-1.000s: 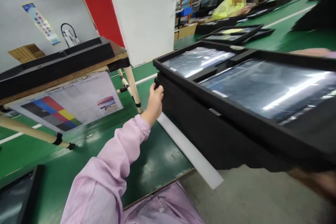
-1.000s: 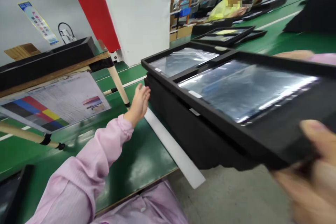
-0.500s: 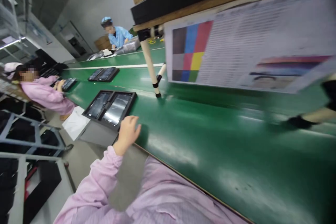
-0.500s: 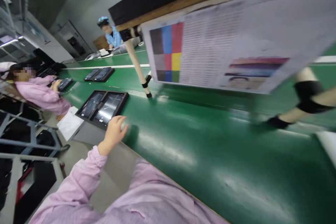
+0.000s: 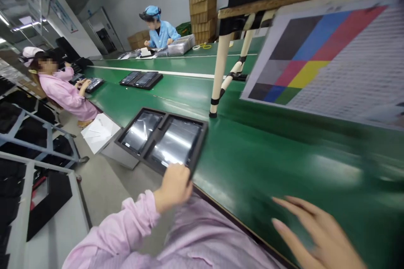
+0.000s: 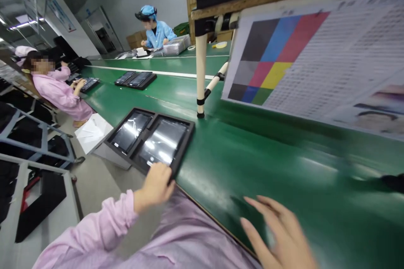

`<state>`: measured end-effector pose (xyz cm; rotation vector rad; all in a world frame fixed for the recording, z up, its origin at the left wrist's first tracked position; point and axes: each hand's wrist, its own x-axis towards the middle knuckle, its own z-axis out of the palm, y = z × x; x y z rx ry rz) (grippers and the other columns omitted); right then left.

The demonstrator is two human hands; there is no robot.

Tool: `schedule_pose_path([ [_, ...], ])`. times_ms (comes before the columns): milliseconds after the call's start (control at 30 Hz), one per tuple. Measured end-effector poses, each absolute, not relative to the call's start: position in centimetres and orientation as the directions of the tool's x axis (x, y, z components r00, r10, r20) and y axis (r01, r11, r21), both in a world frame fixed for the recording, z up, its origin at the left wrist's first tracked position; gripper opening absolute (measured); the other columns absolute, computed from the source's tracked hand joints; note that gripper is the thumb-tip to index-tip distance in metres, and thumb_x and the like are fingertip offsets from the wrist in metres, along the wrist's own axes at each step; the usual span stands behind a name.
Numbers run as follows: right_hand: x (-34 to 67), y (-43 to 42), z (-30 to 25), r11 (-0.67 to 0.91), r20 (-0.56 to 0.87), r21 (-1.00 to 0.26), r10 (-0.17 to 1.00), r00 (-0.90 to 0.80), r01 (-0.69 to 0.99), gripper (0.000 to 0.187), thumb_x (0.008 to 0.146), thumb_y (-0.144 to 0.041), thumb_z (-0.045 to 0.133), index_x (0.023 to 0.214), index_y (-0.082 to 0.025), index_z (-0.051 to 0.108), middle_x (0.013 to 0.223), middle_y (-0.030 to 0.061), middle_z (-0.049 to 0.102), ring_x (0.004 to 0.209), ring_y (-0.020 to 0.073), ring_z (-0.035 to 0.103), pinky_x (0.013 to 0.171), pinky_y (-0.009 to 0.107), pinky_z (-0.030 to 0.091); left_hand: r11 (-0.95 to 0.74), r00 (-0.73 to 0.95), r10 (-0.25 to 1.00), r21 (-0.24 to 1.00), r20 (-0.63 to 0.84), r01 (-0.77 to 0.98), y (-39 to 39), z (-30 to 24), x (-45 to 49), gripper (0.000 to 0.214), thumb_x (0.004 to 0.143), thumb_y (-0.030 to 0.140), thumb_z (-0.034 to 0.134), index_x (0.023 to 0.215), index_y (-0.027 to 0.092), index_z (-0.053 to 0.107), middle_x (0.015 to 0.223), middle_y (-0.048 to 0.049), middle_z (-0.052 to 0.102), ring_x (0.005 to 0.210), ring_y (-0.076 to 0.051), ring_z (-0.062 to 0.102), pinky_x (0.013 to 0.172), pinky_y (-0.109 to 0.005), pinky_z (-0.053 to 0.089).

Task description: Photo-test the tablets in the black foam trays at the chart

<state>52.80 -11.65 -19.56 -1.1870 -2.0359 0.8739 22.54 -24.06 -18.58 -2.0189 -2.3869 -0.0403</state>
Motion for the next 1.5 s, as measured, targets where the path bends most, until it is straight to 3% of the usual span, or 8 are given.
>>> schedule_pose_path([
  [133,48.3,-11.7,-21.8,0.185,-0.098,-0.797,0.900,-0.425,0.575,0.072,0.082,-0.068,0.049,0.135,-0.018,0.054,0.103,0.0168,0.065,0.085,0.0329,0.070,0.085,0.055,0.059,-0.261,0.257,0.965,0.090,0.053,0.961,-23.9,-20.6,31.6,0.038,0.084,0.054,0.057,0.086,0.017,0.064,0.077,-0.0089,0.060,0.076,-0.026,0.057,0.064,-0.039,0.042],
  [267,48.6,-9.8,-22.0,0.234,-0.020,-0.656,0.945,-0.327,0.718,0.069,0.092,-0.053,0.039,0.142,-0.006,0.045,0.126,0.0252,0.062,0.118,0.0389,0.061,0.100,0.055,0.051,-0.570,0.549,0.813,0.072,0.195,0.818,-21.7,-21.5,37.1,0.066,0.089,0.073,0.041,0.079,0.013,0.066,0.062,-0.0072,0.053,0.064,-0.023,0.053,0.053,-0.036,0.034],
  [467,55.0,-7.9,-21.3,0.137,-0.010,-0.535,0.986,-0.168,0.834,0.061,0.091,-0.039,0.045,0.142,-0.007,0.047,0.104,0.0210,0.070,0.094,0.0371,0.069,0.083,0.050,0.055,-0.742,0.652,0.612,0.037,0.447,0.670,-21.1,-19.2,37.8,0.036,0.097,0.045,0.051,0.081,0.016,0.064,0.065,-0.0016,0.053,0.065,-0.018,0.054,0.055,-0.034,0.033],
  [633,60.9,-7.0,-20.1,0.002,-0.050,-0.569,0.998,-0.036,0.822,0.063,0.087,-0.040,0.051,0.145,-0.016,0.049,0.098,0.0144,0.069,0.082,0.0315,0.066,0.079,0.046,0.054,-0.525,0.369,0.787,0.221,0.494,0.822,-21.2,-16.5,34.4,0.019,0.097,0.021,0.047,0.099,0.015,0.065,0.080,-0.0065,0.067,0.077,-0.021,0.061,0.069,-0.038,0.044],
  [933,62.3,-7.6,-20.4,-0.099,-0.020,-0.685,0.993,0.117,0.722,0.061,0.085,-0.039,0.055,0.143,-0.018,0.052,0.098,0.0081,0.063,0.075,0.0220,0.058,0.083,0.042,0.052,-0.197,0.207,0.978,0.284,-0.004,0.938,-15.9,-17.6,37.6,0.055,0.094,0.014,0.038,0.147,-0.001,0.036,0.146,-0.0279,0.052,0.145,-0.037,0.039,0.113,-0.056,0.036],
  [1133,64.1,-12.2,-20.8,-0.040,-0.026,-0.822,0.999,0.033,0.568,0.093,0.079,-0.056,0.067,0.158,-0.022,0.029,0.140,0.0163,0.042,0.118,0.0296,0.054,0.097,0.045,0.050,-0.133,0.178,0.982,0.447,-0.060,0.885,-15.9,-18.0,37.7,0.066,0.092,0.012,0.036,0.156,0.007,0.022,0.151,-0.0244,0.048,0.146,-0.034,0.038,0.115,-0.059,0.035],
  [1367,71.2,-12.5,-20.5,-0.276,0.088,-0.189,0.951,0.297,0.942,0.067,0.094,-0.051,0.056,0.152,-0.020,0.044,0.148,0.0261,0.036,0.132,0.0497,0.038,0.100,0.068,0.034,-0.404,0.374,0.915,0.291,0.154,0.867,-19.2,-18.4,37.9,0.048,0.098,0.026,0.049,0.146,0.022,0.048,0.151,-0.0190,0.046,0.147,-0.037,0.032,0.114,-0.063,0.029],
  [1500,73.5,-14.2,-20.2,-0.125,0.039,-0.265,0.989,0.140,0.956,0.059,0.099,-0.042,0.047,0.150,-0.012,0.048,0.123,0.0246,0.054,0.109,0.0358,0.056,0.097,0.052,0.046,-0.669,0.610,0.738,0.198,0.289,0.716,-19.9,-18.3,38.2,0.054,0.088,0.057,0.065,0.134,0.028,0.063,0.135,-0.0125,0.061,0.130,-0.032,0.048,0.117,-0.051,0.024],
])
